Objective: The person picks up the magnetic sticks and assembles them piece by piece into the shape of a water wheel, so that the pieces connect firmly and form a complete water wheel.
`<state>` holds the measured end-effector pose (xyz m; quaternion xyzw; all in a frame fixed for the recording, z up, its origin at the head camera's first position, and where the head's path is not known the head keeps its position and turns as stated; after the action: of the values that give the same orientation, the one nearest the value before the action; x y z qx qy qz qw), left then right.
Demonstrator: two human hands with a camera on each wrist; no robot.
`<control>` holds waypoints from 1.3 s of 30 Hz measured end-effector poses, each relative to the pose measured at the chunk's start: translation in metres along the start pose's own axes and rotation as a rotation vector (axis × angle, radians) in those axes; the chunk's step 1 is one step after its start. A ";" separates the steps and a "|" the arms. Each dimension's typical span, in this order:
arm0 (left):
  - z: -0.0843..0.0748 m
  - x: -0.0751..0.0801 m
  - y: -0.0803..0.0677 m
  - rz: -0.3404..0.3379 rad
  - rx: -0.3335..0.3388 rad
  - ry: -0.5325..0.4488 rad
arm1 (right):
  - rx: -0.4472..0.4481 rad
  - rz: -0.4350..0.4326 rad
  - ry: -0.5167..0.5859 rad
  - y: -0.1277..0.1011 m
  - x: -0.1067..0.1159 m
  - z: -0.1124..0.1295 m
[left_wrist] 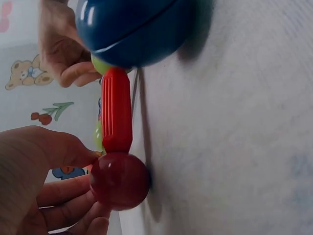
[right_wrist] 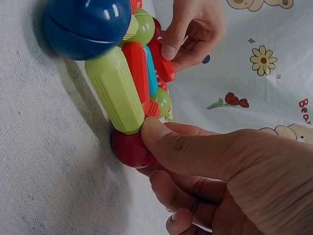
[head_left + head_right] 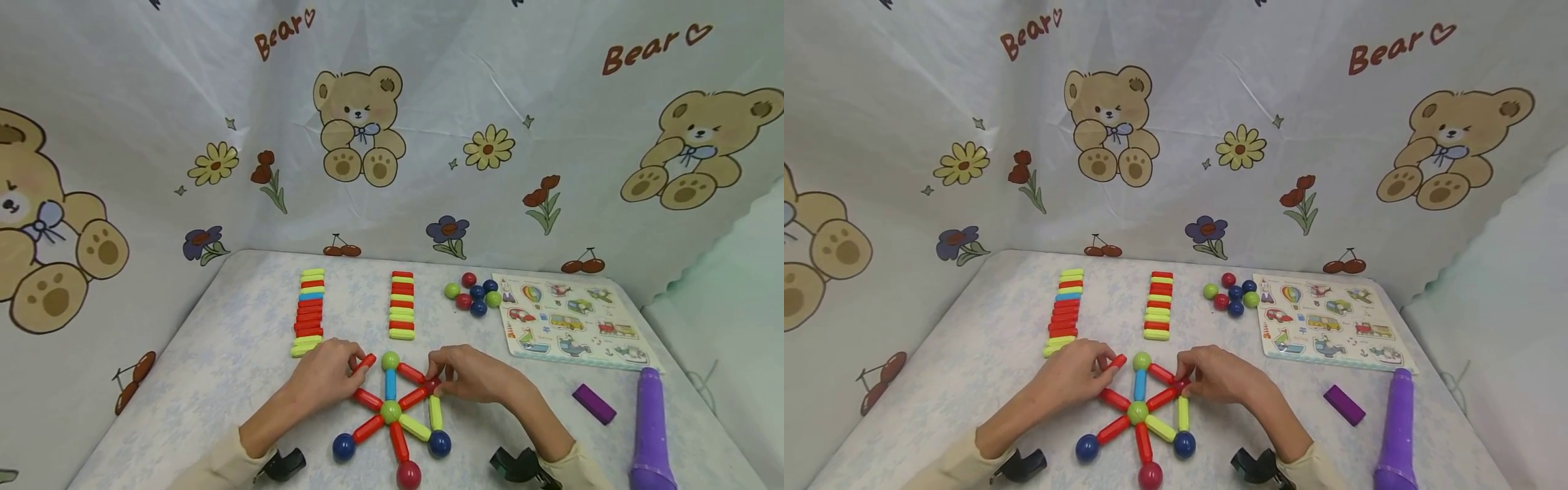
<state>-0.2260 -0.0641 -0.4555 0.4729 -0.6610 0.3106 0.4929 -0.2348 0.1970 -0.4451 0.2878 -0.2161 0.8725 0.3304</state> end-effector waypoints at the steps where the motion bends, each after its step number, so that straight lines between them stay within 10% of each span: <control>1: -0.001 -0.001 0.000 -0.001 -0.012 0.004 | 0.000 0.001 -0.001 0.000 0.000 0.000; 20: -0.010 -0.010 0.002 -0.050 -0.115 0.125 | 0.004 0.074 0.025 0.002 -0.005 0.002; 30: -0.008 -0.011 0.007 -0.059 -0.184 0.118 | 0.060 -0.069 -0.141 0.014 -0.021 0.011; 39: 0.028 0.014 -0.003 -0.147 -0.058 0.112 | 0.065 -0.085 -0.197 0.012 -0.019 0.007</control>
<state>-0.2345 -0.0941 -0.4510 0.4876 -0.6047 0.2802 0.5639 -0.2289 0.1758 -0.4544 0.3917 -0.2065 0.8317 0.3349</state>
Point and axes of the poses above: each hand's wrist, its own y-axis towards the middle knuckle, its own x-axis out of the back of the hand, z = x × y, the point moved 4 cm from there along y, towards the middle knuckle, and after that the axes turned 10 degrees about y, right-handed, at the moved point
